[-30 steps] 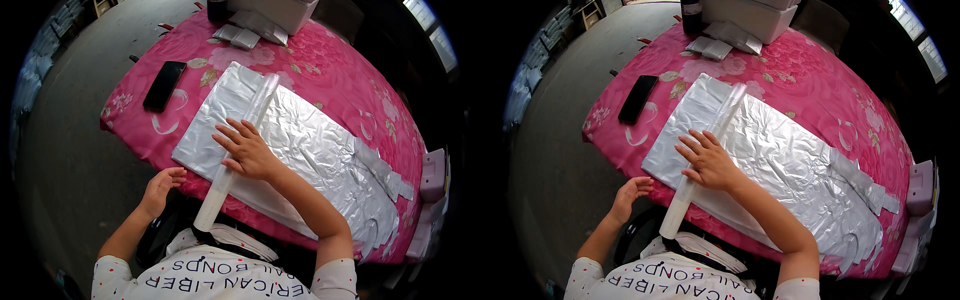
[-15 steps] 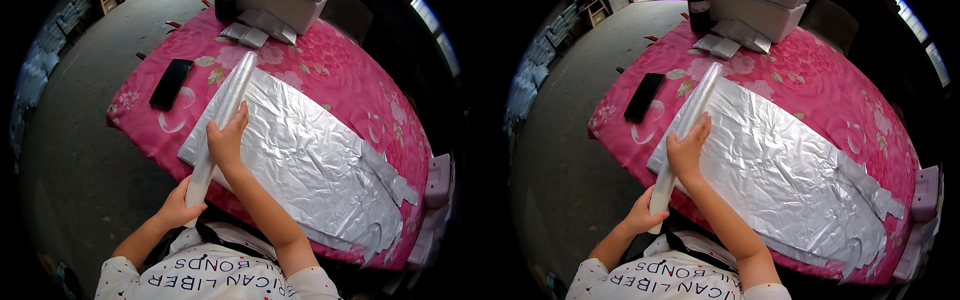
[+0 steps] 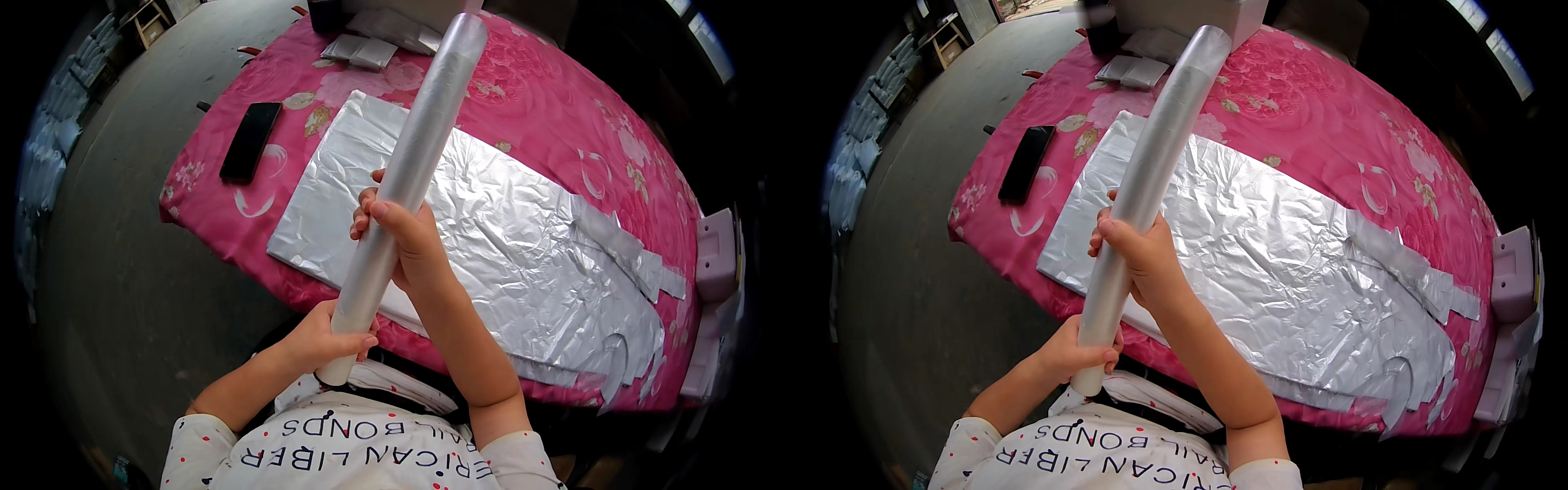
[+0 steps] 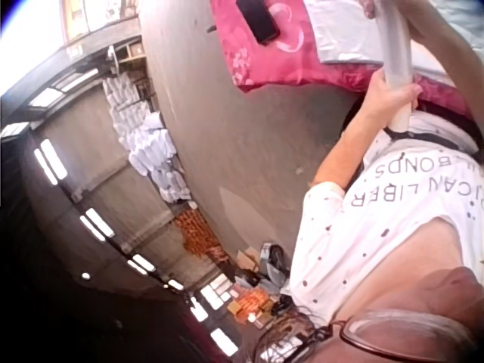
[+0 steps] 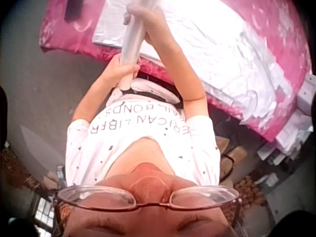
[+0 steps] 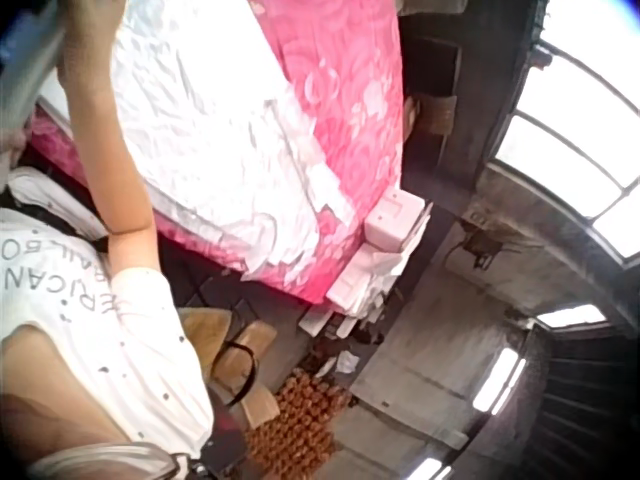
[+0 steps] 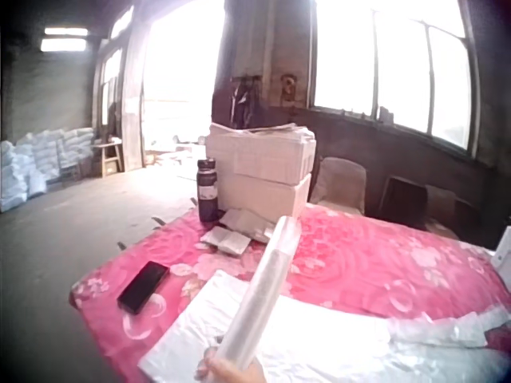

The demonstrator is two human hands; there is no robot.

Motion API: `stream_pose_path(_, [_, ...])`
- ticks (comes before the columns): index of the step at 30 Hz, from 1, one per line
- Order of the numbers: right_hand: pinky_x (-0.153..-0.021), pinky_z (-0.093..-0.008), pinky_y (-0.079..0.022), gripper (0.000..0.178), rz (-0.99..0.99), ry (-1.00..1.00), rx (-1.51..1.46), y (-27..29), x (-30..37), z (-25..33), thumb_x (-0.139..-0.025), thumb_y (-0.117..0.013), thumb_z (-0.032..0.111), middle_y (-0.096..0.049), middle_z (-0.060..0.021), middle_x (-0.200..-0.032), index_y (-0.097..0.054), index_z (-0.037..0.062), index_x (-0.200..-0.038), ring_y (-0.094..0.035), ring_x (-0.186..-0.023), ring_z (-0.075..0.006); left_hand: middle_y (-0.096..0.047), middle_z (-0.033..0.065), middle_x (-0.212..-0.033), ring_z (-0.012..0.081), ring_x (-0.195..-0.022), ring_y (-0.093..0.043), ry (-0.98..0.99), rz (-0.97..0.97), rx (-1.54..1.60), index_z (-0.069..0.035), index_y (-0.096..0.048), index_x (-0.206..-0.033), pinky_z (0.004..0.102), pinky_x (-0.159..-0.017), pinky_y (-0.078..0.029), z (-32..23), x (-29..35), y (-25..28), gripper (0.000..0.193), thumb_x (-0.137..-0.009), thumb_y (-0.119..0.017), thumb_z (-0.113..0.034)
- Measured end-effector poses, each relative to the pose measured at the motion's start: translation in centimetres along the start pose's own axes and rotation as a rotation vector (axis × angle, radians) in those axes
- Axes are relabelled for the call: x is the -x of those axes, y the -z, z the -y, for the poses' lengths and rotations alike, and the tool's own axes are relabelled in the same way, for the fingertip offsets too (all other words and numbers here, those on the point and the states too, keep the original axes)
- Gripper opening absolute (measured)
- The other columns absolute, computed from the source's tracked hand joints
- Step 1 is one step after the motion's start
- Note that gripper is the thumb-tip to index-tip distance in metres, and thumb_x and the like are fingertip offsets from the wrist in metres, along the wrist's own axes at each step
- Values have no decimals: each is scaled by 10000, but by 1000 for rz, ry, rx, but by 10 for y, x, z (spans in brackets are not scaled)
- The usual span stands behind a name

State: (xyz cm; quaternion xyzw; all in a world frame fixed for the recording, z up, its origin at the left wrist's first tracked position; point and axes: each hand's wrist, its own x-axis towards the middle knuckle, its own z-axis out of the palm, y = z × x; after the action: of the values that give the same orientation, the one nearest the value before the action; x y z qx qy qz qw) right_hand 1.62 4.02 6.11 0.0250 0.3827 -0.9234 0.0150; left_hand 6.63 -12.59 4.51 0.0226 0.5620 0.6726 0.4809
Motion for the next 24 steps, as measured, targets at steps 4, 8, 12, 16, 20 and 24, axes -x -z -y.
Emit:
stream_pose_path(4, [-677, -300, -478, 577, 31, -59, -153, 6, 17, -4, -724, -705, 206, -496, -34, -807, -342, 55, -1145, -533, -704, -121, -545, 62, -731, 143, -607, -565, 26, 100, 64, -9, -537, -899, 289, -560, -472, -4, -5, -8, 310, -690, -709, -160])
stream_pose_path(8, [-676, -302, -481, 577, 23, -73, -142, 8, 24, -3, -724, -705, 215, -496, -38, -803, -346, 62, -1149, -536, -711, -123, -556, 42, -759, 116, -635, -553, 6, 233, 157, -29, -544, -881, 273, -598, -459, -2, -10, -8, 288, -725, -707, -209])
stream_pose_path(12, [-678, -301, -490, 629, -88, -78, -20, 10, 23, 6, -721, -702, 223, -504, -46, -810, -331, 11, -1181, -545, -725, -132, -559, 52, -772, 115, -656, -557, 37, 220, 172, -17, -537, -914, 271, -609, -464, -10, -19, -12, 315, -738, -697, -224])
stream_pose_path(16, [-685, -300, -498, 676, -142, -75, 94, 11, 20, 15, -713, -705, 242, -517, -58, -819, -318, -32, -1195, -554, -732, -133, -564, 50, -769, 115, -661, -558, 20, -14, -13, -5, -532, -936, 273, -617, -466, -20, -18, -28, 311, -744, -692, -189])
stream_pose_path(20, [-694, -303, -497, 641, -82, -138, -1, 13, 24, 9, -713, -706, 248, -518, -54, -813, -335, -13, -1165, -553, -723, -132, -566, 39, -750, 114, -654, -558, 13, 30, -7, -9, -534, -931, 274, -613, -464, -11, -24, -22, 283, -741, -691, -148])
stream_pose_path(24, [-706, -303, -494, 619, -96, -134, -24, 19, 29, 1, -713, -707, 245, -512, -48, -806, -339, 4, -1148, -549, -726, -132, -564, 37, -734, 114, -636, -554, 25, 73, 20, -21, -538, -913, 273, -607, -461, -10, -26, -20, 261, -739, -687, -145])
